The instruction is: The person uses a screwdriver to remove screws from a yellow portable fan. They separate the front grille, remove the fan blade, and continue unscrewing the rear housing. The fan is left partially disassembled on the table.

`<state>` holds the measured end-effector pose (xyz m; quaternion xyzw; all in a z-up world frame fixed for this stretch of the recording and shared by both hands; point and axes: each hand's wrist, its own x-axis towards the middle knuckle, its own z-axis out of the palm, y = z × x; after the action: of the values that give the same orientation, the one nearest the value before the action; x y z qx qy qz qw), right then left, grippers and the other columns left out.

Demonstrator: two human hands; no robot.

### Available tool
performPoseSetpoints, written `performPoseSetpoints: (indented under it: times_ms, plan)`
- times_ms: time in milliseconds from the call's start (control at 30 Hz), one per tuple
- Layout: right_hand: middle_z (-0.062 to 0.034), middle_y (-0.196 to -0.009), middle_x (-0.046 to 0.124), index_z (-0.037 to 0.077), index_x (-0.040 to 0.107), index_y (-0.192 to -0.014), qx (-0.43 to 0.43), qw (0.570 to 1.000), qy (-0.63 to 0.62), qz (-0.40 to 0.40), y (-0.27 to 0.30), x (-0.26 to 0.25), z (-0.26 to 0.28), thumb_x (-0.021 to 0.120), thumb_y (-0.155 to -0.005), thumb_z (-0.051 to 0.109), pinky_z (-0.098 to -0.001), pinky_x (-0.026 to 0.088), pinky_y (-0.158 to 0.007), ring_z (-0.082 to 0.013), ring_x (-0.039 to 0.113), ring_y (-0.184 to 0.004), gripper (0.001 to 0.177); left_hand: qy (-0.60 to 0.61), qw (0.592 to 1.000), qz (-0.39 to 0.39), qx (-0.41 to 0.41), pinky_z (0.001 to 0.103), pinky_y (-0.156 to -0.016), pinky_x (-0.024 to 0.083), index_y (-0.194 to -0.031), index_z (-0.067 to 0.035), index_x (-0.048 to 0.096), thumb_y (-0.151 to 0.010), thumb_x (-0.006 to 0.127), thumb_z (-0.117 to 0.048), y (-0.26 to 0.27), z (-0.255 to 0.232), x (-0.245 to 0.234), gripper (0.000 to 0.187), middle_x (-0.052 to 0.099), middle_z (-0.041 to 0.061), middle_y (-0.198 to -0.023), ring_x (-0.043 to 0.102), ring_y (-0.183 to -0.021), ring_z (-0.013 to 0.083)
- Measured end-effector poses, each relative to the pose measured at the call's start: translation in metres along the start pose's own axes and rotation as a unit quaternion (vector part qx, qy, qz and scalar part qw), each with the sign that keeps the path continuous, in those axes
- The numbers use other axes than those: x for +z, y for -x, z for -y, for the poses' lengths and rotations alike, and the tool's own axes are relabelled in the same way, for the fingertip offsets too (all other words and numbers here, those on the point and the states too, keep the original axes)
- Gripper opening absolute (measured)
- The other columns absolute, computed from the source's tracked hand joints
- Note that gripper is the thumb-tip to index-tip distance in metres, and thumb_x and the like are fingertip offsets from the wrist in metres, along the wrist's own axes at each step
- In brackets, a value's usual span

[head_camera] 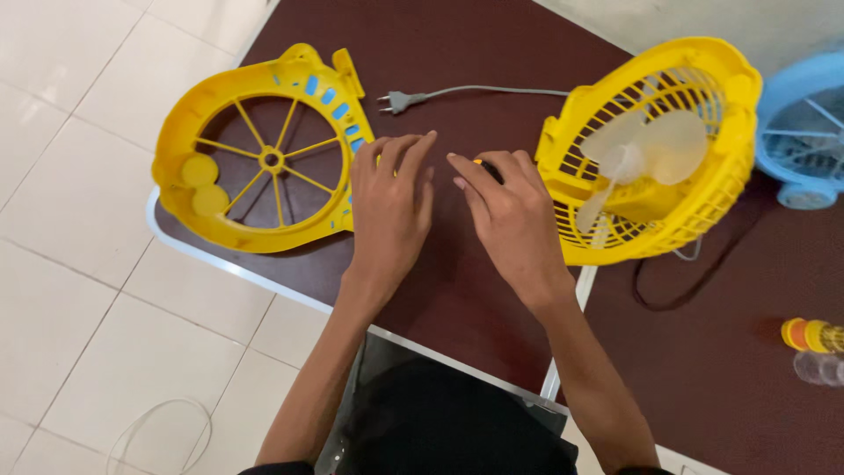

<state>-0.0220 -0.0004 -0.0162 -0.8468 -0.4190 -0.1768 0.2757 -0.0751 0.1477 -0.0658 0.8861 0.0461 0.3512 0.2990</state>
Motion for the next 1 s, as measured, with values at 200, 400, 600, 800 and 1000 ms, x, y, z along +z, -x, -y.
performPoseSetpoints:
  times_ms: [200, 400, 600, 800, 1000]
  plan:
    - [-0.0138, -0.109, 0.063, 0.005, 0.07, -0.123, 0.01, 0.998, 0.061, -0.03, 0.018, -0.038, -0.011, 0.073, -0.094, 0.003, -0.0441, 0.053, -0.088, -0.0323, 0.062, -0.102, 0.029, 0.082, 0.994, 0.022, 0.071, 0.047, -0.109, 0.044, -0.137, -0.007, 0.062, -0.09, 0.067, 0.002, -0.018, -0.05, 0.022, 0.048, 0.065, 0.009, -0.128, 0.057, -0.123, 0.0328]
    - [-0.0106, -0.11, 0.063, 0.008, 0.071, -0.127, 0.033, 0.991, 0.116, -0.06, 0.035, -0.071, -0.01, 0.073, -0.092, 0.0, -0.0434, 0.052, -0.088, -0.0299, 0.061, -0.098, 0.036, 0.146, 0.984, 0.063, 0.085, 0.044, -0.107, 0.045, -0.136, -0.007, 0.063, -0.092, 0.069, 0.0, -0.023, -0.075, 0.033, 0.045, 0.067, 0.009, -0.123, 0.058, -0.121, 0.032]
    - [-0.0026, -0.11, 0.067, 0.013, 0.077, -0.12, 0.04, 0.965, 0.227, -0.127, 0.048, -0.094, -0.02, 0.079, -0.09, 0.007, -0.0444, 0.041, -0.088, -0.0256, 0.057, -0.102, 0.031, 0.232, 0.962, 0.127, 0.073, 0.045, -0.107, 0.046, -0.143, -0.007, 0.057, -0.097, 0.068, -0.008, -0.022, -0.087, 0.067, 0.047, 0.066, 0.014, -0.13, 0.058, -0.125, 0.0336]
    - [-0.0026, -0.113, 0.07, 0.013, 0.078, -0.12, 0.083, 0.964, 0.191, -0.167, 0.062, -0.1, -0.03, 0.08, -0.092, 0.004, -0.0412, 0.046, -0.092, -0.0295, 0.052, -0.108, 0.03, 0.313, 0.937, 0.135, 0.073, 0.046, -0.114, 0.042, -0.153, -0.003, 0.041, -0.091, 0.077, -0.016, -0.026, -0.088, 0.125, 0.073, 0.051, 0.021, -0.149, 0.049, -0.136, 0.0401]
    - [-0.0063, -0.11, 0.068, 0.01, 0.077, -0.121, 0.103, 0.961, 0.167, -0.196, 0.07, -0.109, -0.043, 0.08, -0.097, 0.004, -0.0413, 0.049, -0.1, -0.0308, 0.054, -0.118, 0.025, 0.264, 0.953, 0.101, 0.112, 0.046, -0.116, 0.041, -0.147, -0.005, 0.047, -0.089, 0.081, -0.015, -0.021, -0.093, 0.161, 0.068, 0.055, 0.018, -0.142, 0.05, -0.135, 0.0378]
